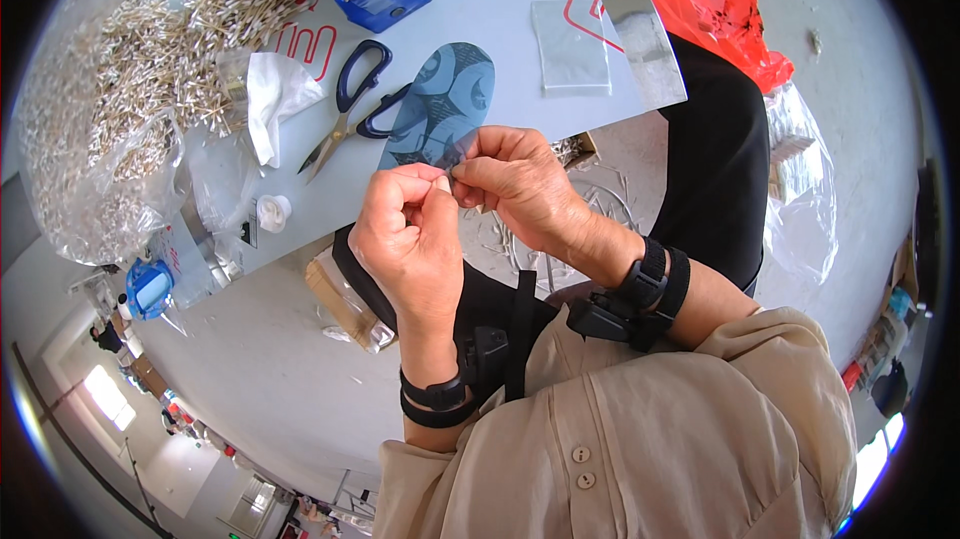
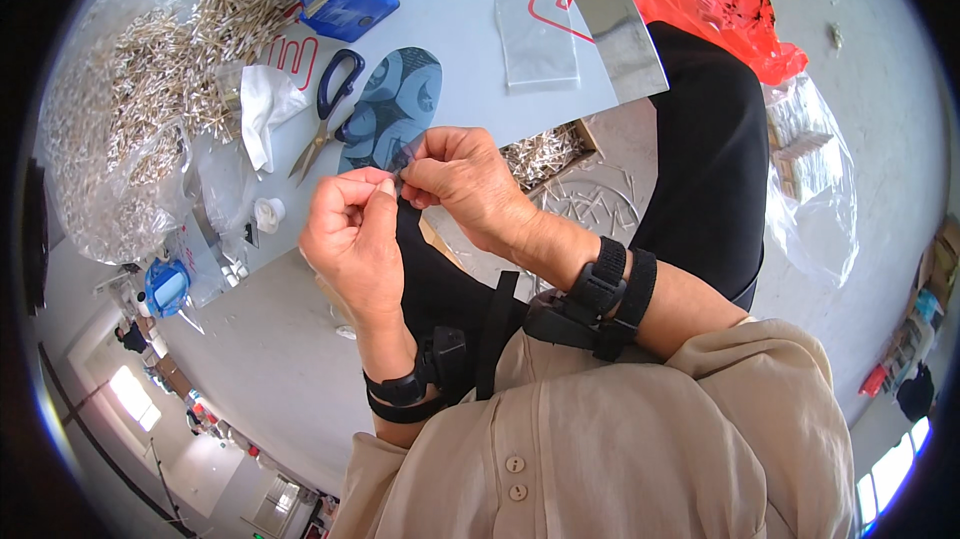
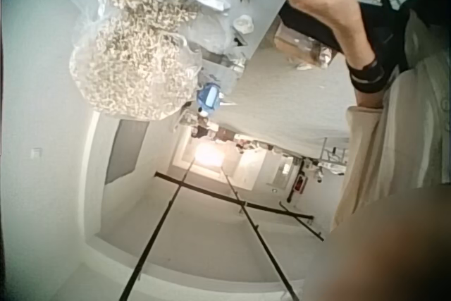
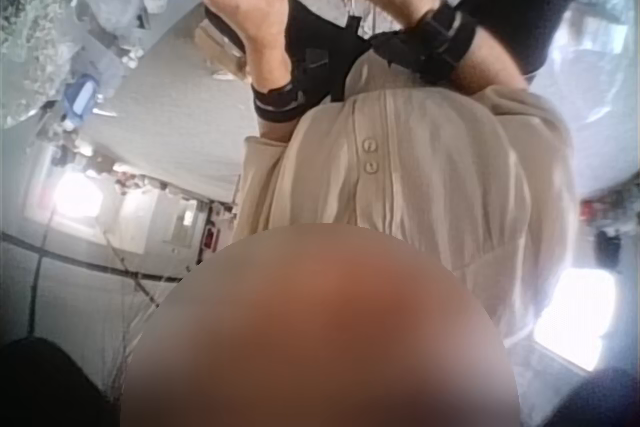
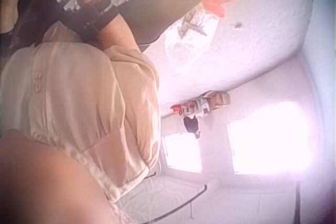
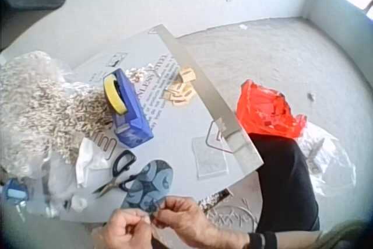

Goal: Attaching labels and packaging shoe insoles into plastic bags.

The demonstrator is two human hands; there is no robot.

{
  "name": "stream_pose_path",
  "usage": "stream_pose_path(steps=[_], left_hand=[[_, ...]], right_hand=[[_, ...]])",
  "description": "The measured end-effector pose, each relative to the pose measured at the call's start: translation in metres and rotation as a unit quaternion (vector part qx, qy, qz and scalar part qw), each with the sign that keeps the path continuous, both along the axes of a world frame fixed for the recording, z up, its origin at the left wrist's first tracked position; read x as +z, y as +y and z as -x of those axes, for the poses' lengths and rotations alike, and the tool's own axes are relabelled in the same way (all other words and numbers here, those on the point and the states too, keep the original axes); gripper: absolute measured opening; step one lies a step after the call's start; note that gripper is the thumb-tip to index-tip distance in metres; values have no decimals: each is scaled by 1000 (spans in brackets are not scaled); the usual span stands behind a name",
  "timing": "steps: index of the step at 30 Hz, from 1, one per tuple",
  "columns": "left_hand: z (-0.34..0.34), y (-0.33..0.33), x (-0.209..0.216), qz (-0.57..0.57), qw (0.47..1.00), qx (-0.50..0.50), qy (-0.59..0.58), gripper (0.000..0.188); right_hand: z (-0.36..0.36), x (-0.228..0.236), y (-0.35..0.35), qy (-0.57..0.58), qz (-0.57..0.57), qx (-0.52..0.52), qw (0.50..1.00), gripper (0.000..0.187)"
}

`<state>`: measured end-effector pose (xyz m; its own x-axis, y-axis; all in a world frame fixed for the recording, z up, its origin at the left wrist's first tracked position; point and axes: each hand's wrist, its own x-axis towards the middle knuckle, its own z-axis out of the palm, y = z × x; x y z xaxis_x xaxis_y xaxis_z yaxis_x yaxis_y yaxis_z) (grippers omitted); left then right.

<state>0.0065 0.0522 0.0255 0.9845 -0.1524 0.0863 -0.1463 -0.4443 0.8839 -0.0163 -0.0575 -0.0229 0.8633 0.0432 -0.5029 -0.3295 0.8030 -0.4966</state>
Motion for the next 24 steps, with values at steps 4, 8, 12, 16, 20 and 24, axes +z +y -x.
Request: stream_pose_path(steps=[4, 8, 12, 16, 20, 24], left_hand=[[0, 3, -3, -10, 1000, -6, -22, 17], [-1, 2, -4, -3, 1000, -7, -15, 17], [-1, 0, 1, -6, 1000, 0, -14, 17], [-2, 1, 2, -17, 1000, -8, -13, 17], [2, -1, 0, -11, 1000, -9, -6, 16], [3, 1, 0, -16, 1000, -14, -4, 14]], right_hand=[[0, 1, 3, -3, -8, -11, 1000, 9], [2, -1, 2, 0, -1, -11, 1000, 5], [4, -1, 2, -30, -30, -15, 999, 3], [4, 4, -2, -37, -82, -23, 996, 5], [2, 4, 0, 1, -32, -8, 999, 15], [1, 3, 0, 11, -30, -8, 999, 15]])
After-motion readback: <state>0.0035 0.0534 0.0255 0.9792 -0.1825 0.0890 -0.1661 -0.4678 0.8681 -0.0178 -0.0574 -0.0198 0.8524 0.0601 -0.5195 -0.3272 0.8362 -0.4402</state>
